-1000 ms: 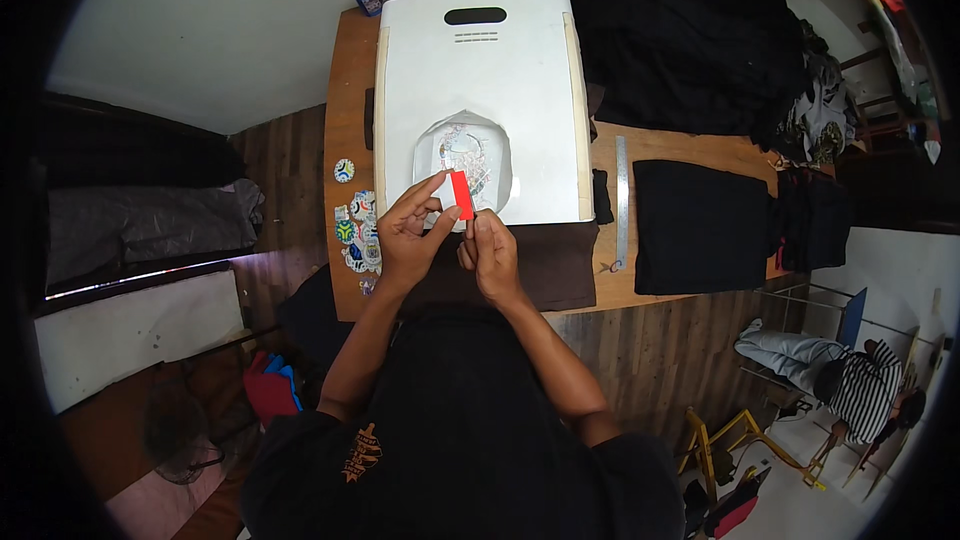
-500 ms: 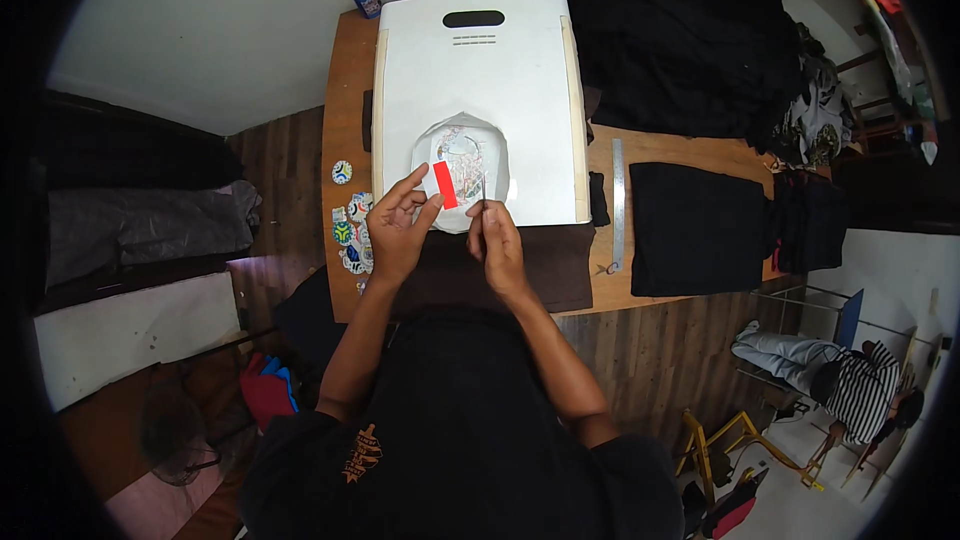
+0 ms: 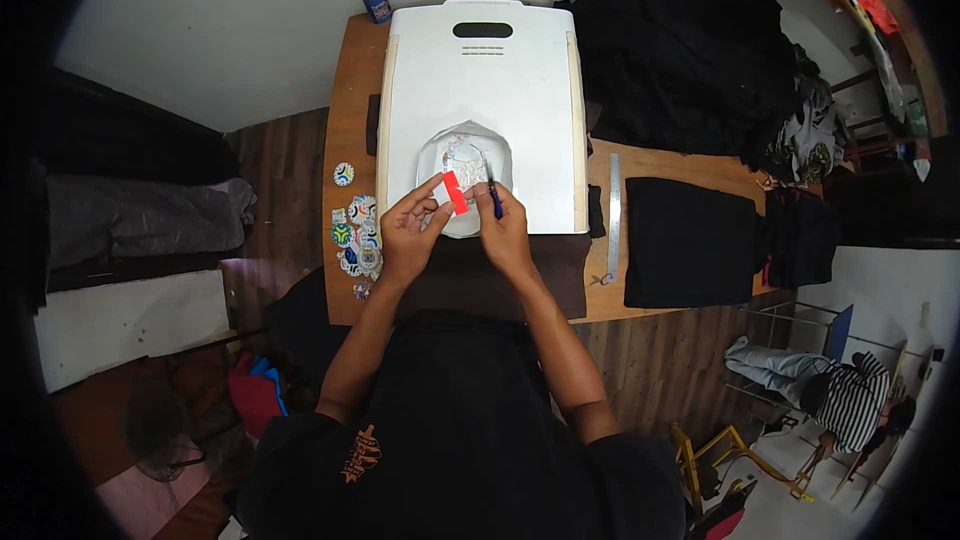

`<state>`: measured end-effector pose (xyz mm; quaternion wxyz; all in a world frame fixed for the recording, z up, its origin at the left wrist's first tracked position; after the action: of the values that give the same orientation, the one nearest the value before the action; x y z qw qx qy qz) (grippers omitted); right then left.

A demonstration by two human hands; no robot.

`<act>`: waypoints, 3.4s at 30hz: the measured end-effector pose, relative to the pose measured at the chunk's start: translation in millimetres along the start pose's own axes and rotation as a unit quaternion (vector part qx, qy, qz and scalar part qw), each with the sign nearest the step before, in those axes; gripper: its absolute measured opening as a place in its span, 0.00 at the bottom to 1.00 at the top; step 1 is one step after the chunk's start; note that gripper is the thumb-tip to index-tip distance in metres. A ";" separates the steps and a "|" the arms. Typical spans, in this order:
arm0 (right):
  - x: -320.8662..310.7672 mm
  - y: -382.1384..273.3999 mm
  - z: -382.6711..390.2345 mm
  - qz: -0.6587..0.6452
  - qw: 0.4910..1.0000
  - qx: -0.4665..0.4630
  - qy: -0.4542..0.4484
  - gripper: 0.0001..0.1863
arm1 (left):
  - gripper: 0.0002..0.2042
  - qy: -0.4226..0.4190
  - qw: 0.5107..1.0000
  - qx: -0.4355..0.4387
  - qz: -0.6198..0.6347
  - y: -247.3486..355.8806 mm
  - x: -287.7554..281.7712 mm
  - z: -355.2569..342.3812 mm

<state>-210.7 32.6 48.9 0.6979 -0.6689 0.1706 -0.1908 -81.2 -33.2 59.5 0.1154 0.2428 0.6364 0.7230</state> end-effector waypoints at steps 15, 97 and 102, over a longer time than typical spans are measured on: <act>-35.1 14.9 -0.4 0.086 0.992 -0.083 0.037 0.13 | 0.20 0.051 0.995 0.071 -0.042 -1.1 -32.2 0.4; 32.1 202.9 123.4 0.317 0.650 -0.360 -0.590 0.15 | 0.16 0.098 0.866 0.030 -0.489 -152.7 -78.2 143.6; 37.7 156.5 91.3 0.296 0.755 -0.312 -0.496 0.10 | 0.25 0.060 0.791 0.044 -0.607 -179.5 -74.9 133.2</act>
<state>-127.0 98.3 -102.4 0.4589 -0.7667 0.0402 0.4472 23.7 75.6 -121.4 0.4818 -0.2324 0.6896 0.4881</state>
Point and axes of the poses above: each hand's wrist, its own z-axis away from the middle knuckle, its own x-axis out of the palm, y = z × x, the point moved 5 cm from there along -z, towards the middle knuckle, and after that the axes turned 5 degrees about -x, right-handed, at the moved point
